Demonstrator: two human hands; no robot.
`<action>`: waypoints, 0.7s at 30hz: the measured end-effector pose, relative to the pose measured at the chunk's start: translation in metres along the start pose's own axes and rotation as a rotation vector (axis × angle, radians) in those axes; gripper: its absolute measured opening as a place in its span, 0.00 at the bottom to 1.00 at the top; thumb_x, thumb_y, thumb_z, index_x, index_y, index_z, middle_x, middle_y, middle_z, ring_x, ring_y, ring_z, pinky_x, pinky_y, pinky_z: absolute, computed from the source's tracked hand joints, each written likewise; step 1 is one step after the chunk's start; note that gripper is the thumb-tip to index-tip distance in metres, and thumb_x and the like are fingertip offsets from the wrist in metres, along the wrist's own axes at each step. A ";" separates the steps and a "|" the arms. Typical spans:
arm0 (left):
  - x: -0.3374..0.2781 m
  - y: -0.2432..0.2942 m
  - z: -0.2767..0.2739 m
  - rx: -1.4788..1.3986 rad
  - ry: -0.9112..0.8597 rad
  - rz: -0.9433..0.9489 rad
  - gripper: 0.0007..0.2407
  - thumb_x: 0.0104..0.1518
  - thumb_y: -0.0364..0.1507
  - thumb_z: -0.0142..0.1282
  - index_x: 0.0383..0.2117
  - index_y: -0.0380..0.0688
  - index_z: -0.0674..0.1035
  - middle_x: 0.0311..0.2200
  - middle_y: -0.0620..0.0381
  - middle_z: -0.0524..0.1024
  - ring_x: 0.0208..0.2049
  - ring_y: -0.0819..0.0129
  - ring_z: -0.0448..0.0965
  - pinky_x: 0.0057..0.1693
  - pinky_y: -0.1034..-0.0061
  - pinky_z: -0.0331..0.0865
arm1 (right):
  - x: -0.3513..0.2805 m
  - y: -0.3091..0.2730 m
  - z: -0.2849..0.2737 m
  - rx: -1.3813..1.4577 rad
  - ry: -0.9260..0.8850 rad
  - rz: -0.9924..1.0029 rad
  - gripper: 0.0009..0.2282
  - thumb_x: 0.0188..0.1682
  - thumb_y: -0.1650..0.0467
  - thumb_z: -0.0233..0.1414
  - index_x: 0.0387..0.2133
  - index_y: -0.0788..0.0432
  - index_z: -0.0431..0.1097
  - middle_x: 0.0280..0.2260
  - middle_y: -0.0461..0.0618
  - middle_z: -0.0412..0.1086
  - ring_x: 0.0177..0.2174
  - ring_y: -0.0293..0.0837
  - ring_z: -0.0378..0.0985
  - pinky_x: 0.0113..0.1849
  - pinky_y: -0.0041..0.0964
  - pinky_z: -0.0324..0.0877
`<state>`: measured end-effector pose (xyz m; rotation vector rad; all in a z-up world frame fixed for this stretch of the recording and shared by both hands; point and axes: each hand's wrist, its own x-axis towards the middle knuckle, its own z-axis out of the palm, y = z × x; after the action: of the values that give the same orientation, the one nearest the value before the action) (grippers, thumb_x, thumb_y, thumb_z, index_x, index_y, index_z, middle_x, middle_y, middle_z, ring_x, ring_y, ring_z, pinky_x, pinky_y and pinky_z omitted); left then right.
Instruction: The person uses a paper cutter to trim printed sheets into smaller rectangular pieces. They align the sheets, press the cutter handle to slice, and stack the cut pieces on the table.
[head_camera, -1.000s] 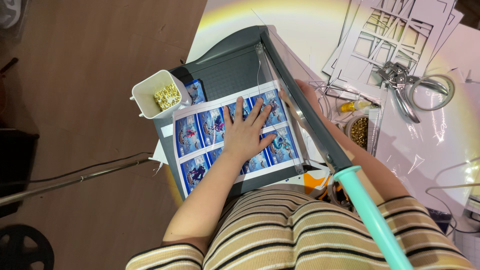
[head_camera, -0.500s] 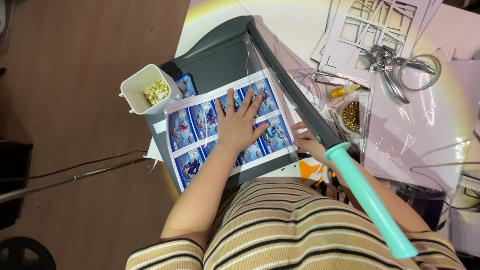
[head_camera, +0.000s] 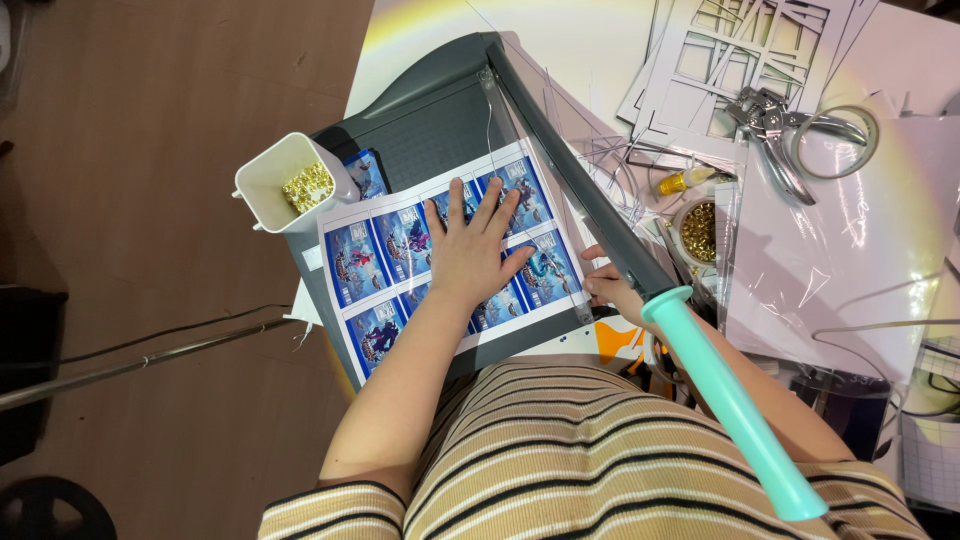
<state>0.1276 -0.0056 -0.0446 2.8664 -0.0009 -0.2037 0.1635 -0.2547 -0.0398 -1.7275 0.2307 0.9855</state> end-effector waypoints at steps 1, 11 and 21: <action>0.000 0.000 -0.001 -0.006 -0.002 0.000 0.31 0.62 0.56 0.39 0.72 0.65 0.55 0.74 0.64 0.46 0.73 0.37 0.37 0.68 0.30 0.26 | -0.001 -0.001 0.001 0.005 -0.001 -0.004 0.16 0.49 0.75 0.58 0.50 0.74 0.69 0.43 0.64 0.69 0.40 0.50 0.78 0.46 0.42 0.77; 0.001 0.000 0.000 0.016 -0.011 -0.009 0.31 0.62 0.56 0.38 0.72 0.66 0.54 0.74 0.65 0.46 0.73 0.38 0.36 0.68 0.30 0.26 | 0.011 0.009 -0.008 -0.079 -0.033 -0.032 0.19 0.50 0.75 0.56 0.55 0.65 0.67 0.40 0.60 0.73 0.36 0.45 0.78 0.43 0.40 0.78; 0.000 -0.001 0.004 -0.011 0.036 0.007 0.31 0.62 0.56 0.40 0.72 0.65 0.56 0.74 0.64 0.47 0.72 0.37 0.36 0.67 0.30 0.27 | 0.007 0.002 -0.007 -0.226 -0.034 -0.037 0.18 0.51 0.76 0.55 0.56 0.63 0.67 0.37 0.59 0.76 0.34 0.44 0.78 0.43 0.39 0.78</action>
<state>0.1274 -0.0060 -0.0487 2.8582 -0.0025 -0.1499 0.1704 -0.2594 -0.0458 -1.9107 0.0663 1.0453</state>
